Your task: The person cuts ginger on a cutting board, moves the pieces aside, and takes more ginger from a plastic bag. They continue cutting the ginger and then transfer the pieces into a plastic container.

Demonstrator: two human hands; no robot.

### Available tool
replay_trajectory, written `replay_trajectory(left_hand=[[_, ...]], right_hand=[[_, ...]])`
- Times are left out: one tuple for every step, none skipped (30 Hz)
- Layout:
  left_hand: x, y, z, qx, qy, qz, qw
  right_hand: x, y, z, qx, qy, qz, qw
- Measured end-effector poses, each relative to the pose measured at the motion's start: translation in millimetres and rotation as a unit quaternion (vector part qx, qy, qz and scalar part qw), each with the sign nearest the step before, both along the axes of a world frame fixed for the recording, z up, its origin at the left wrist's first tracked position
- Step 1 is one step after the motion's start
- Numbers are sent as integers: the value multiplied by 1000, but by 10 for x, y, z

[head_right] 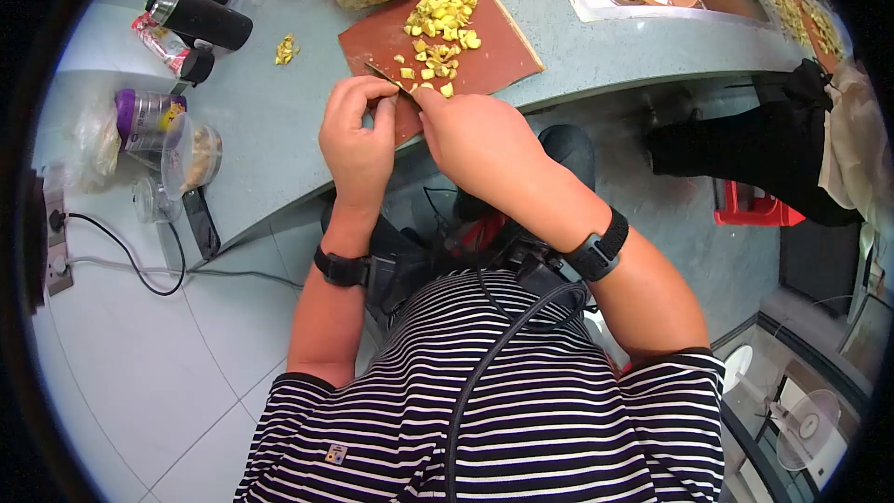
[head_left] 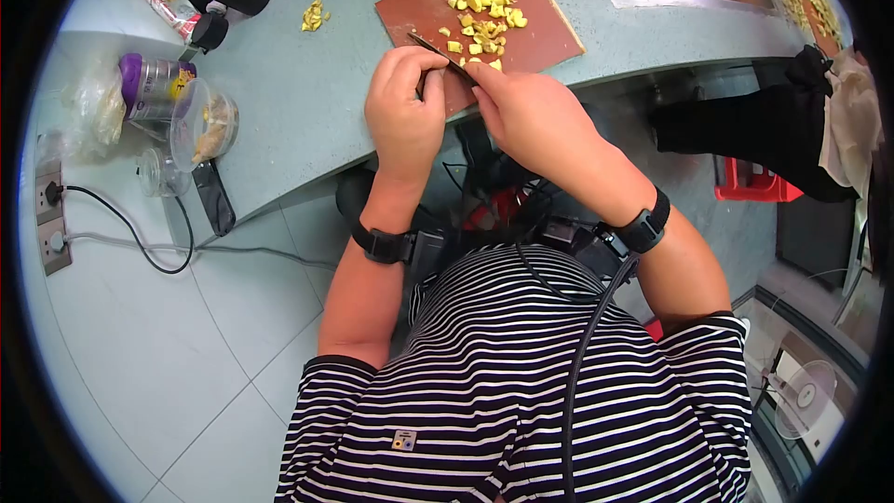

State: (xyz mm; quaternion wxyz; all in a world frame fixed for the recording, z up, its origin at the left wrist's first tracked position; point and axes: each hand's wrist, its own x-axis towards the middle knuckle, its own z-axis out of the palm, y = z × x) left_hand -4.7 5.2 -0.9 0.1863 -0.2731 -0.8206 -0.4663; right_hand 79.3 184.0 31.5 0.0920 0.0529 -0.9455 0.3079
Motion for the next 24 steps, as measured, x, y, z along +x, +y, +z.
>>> replay_trajectory(left_hand=[[9, -6, 1, 0, -7, 2, 1000], [7, -2, 5, 1, -13, 4, 1000], [-5, 10, 2, 4, -10, 3, 1000], [-2, 15, -10, 10, -11, 4, 1000], [3, 23, -19, 16, -13, 5, 1000], [9, 27, -22, 16, -14, 5, 1000], [12, 25, -23, 11, -6, 7, 1000], [10, 25, -17, 7, 2, 8, 1000], [8, 23, -20, 6, 3, 7, 1000], [8, 18, -33, -4, 1, 15, 1000], [3, 12, -30, -13, -1, 23, 1000], [0, 16, -16, -14, 2, 24, 1000], [6, 24, -5, -21, 1, 36, 999], [11, 20, 2, -28, 0, 47, 998], [8, 8, 1, -29, 0, 49, 998], [4, 6, -8, -37, 7, 51, 998], [-2, 12, -16, -45, 13, 53, 998], [-8, 20, -19, -44, 14, 52, 998], [-13, 21, -18, -48, 27, 59, 997], [-15, 20, -17, -51, 40, 65, 996], [-13, 14, -14, -51, 40, 65, 996], [-9, 1, -10, -57, 26, 67, 996], [-7, -15, -7, -64, 12, 70, 995], [-12, -33, -10, -63, 14, 70, 995]], right_hand=[[26, 14, 25, 1, 2, 1, 1000], [82, 44, 65, -5, -15, 1, 1000], [133, 80, 94, -10, -32, 0, 999], [193, 107, 104, -8, -31, -1, 999], [253, 129, 105, -14, -36, -6, 999], [288, 135, 103, -22, -42, -11, 999], [292, 131, 107, -22, -42, -11, 999], [288, 129, 118, -29, -59, -17, 998], [288, 125, 128, -35, -76, -23, 996], [294, 113, 106, -36, -74, -24, 996], [296, 92, 62, -50, -62, -32, 996], [291, 76, 37, -64, -50, -39, 996], [294, 68, 37, -65, -48, -37, 996], [311, 61, 36, -87, -50, -42, 994], [331, 54, 37, -109, -52, -47, 992], [352, 53, 45, -110, -52, -47, 991], [370, 59, 61, -114, -54, -55, 990], [384, 72, 78, -119, -56, -64, 989], [395, 88, 100, -118, -55, -65, 989], [403, 103, 125, -124, -65, -64, 988], [408, 116, 146, -129, -74, -62, 987], [417, 123, 162, -129, -73, -62, 987], [430, 126, 177, -133, -78, -63, 986], [439, 134, 190, -138, -81, -63, 985]])
